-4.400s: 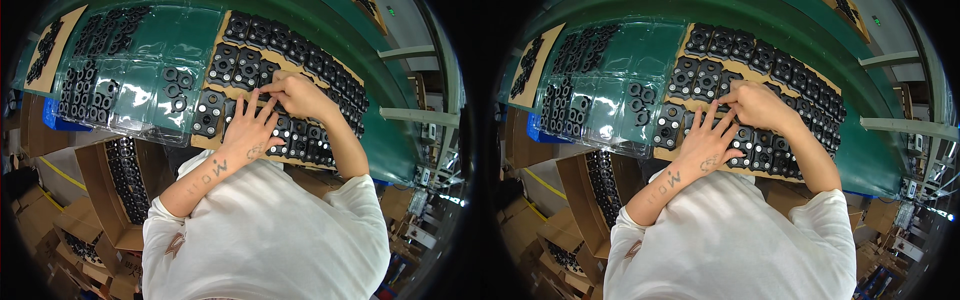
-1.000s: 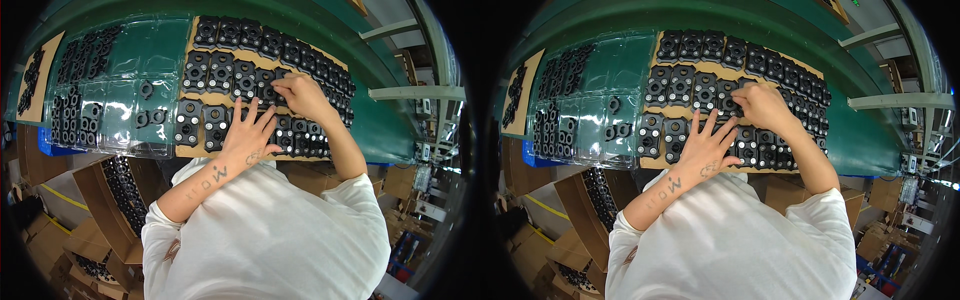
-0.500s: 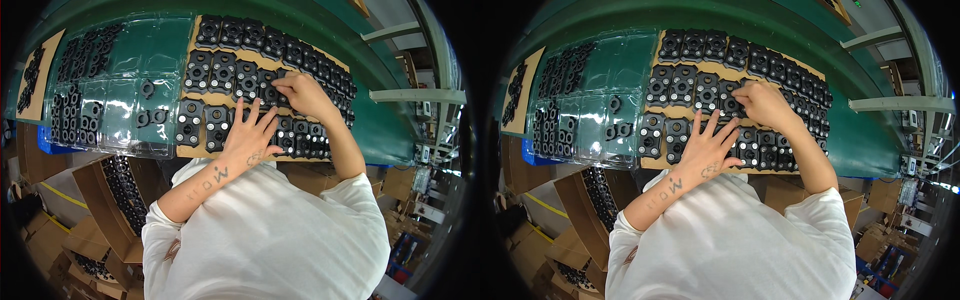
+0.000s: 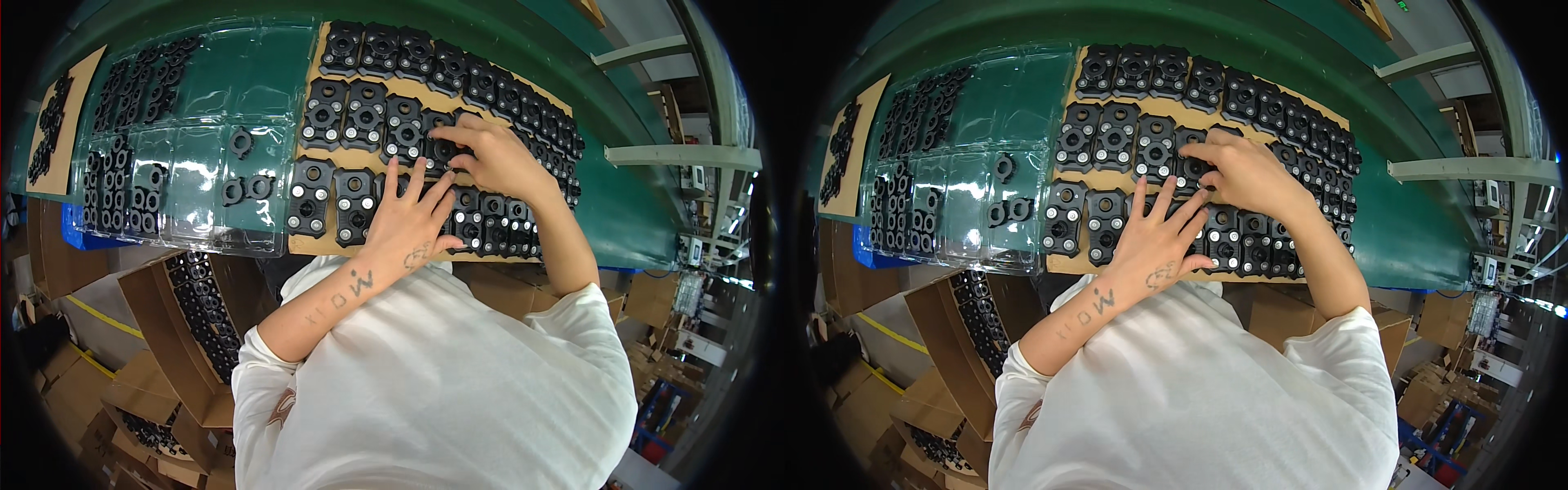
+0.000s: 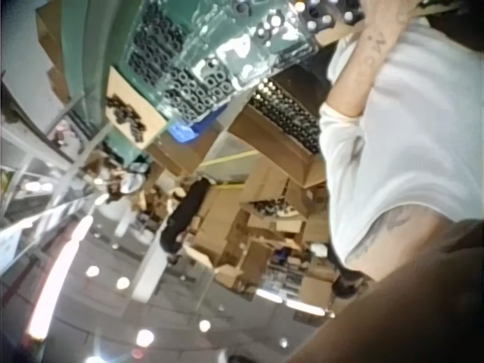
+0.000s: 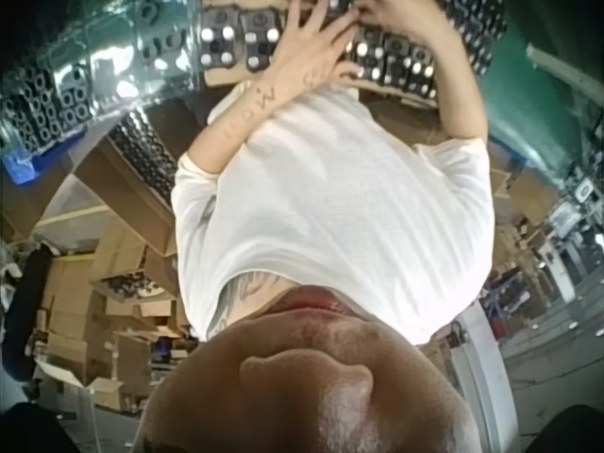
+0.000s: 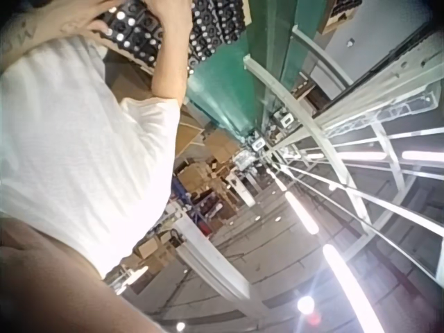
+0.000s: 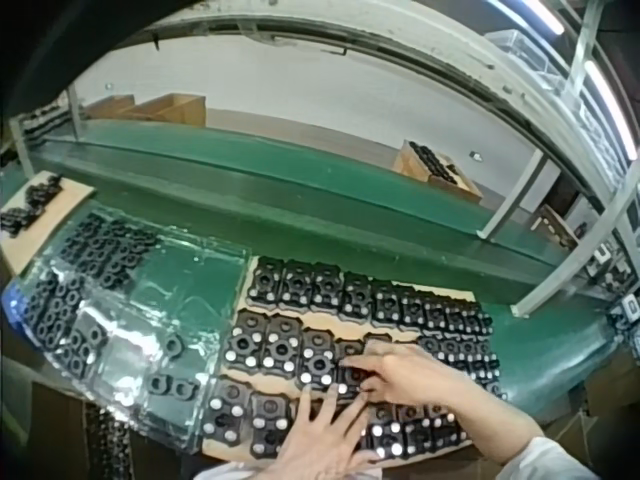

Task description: The person puts a tray of assembled components into a cardboard box, retrieves a new tray of parts from the conveyor belt, and fits plastic caps onto the components by hand.

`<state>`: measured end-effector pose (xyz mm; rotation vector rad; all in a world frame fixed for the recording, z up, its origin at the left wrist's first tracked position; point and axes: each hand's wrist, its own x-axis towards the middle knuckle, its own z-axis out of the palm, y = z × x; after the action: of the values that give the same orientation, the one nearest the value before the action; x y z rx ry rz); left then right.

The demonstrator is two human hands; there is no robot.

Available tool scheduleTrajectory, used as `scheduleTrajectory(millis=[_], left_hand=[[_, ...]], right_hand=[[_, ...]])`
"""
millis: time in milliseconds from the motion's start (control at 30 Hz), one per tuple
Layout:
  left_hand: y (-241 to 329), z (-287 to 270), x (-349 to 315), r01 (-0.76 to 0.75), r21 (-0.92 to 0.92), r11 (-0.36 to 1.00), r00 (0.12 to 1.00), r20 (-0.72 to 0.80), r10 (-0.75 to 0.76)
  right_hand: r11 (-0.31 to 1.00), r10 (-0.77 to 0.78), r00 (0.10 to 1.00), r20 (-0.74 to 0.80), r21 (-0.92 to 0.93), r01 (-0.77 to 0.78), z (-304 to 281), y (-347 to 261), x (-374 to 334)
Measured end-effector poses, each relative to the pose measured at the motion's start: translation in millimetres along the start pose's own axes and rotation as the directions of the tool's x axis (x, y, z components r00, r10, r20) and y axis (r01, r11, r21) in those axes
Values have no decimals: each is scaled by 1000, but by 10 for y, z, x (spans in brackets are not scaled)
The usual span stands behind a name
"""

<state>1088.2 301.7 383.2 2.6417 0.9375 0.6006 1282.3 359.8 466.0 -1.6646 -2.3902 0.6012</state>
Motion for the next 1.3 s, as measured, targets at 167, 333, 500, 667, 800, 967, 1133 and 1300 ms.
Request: scheduleTrajectory(millis=[167, 333, 500, 667, 800, 967, 1133, 1300], left_hand=[[-2, 10, -4, -8, 3, 1000, 1000, -5, 8], [1, 8, 4, -14, 2, 1000, 1000, -21, 14], [6, -10, 19, -8, 10, 1000, 1000, 3, 8], [-15, -8, -17, -4, 0, 1000, 1000, -10, 4], [-63, -47, -91, -1, 3, 1000, 1000, -29, 1], [-28, -89, -158, -2, 15, 1000, 1000, -23, 2], [81, -89, -173, 30, -139, 990, 1000, -5, -31], [298, -606, -449, 46, -82, 996, 996, -75, -52]], right_hand=[[991, -44, 998, -46, -127, 38, 45, 55, 64], [966, 2, 990, -139, -257, -38, 134, 8, 70], [926, 204, 962, -184, -282, -250, 195, -179, 44], [890, 290, 946, -147, -322, -323, 176, -185, 95], [884, 400, 917, -8, -263, -387, 53, -153, 195], [994, -101, 965, -243, 14, 107, 133, -450, 343], [831, -554, 817, -161, -49, 554, 551, -1052, 969], [739, -663, 747, -42, -193, 645, 1013, -1562, 1645]])
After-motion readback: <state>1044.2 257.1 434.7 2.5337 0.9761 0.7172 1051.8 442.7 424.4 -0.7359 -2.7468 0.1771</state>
